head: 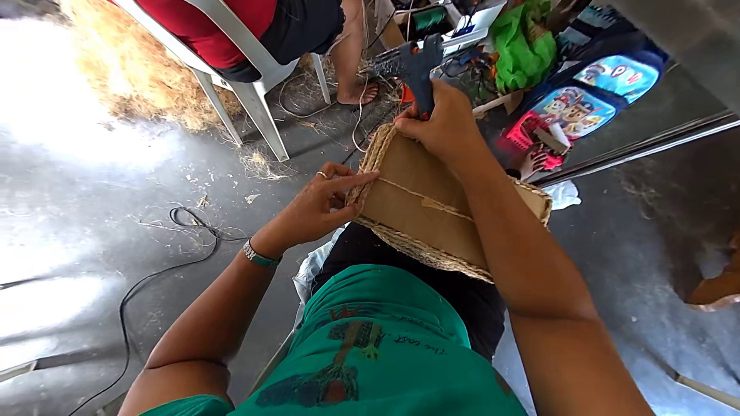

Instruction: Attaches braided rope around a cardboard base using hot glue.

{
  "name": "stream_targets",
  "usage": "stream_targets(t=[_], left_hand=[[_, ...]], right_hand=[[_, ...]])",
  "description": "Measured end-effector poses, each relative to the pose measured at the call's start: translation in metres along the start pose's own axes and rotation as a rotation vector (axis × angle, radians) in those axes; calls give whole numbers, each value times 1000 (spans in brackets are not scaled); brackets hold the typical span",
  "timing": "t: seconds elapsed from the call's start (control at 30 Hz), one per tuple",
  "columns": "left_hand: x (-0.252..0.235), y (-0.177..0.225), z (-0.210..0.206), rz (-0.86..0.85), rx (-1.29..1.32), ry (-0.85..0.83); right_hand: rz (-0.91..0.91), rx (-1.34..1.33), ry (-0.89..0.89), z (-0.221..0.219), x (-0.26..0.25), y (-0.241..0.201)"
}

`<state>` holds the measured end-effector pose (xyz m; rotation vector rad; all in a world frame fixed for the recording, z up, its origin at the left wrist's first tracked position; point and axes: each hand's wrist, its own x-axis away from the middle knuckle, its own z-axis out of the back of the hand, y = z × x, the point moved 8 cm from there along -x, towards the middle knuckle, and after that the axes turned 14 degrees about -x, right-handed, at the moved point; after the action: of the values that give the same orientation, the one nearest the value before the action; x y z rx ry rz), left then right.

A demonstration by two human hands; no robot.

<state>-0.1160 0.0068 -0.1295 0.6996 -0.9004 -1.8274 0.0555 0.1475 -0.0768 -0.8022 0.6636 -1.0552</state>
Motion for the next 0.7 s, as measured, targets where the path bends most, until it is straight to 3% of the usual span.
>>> stream_targets(t=[0.33,0.47,0.7], left_hand=[[7,-10,-2,-52,204,22],[30,-10,-10,-5,210,241],[48,-5,-22,-91,57,557]], right_hand=[[-9,-18,18,3,2,2],[-19,-52,38,4,5,5],[-33,-35,42,4,5,5]])
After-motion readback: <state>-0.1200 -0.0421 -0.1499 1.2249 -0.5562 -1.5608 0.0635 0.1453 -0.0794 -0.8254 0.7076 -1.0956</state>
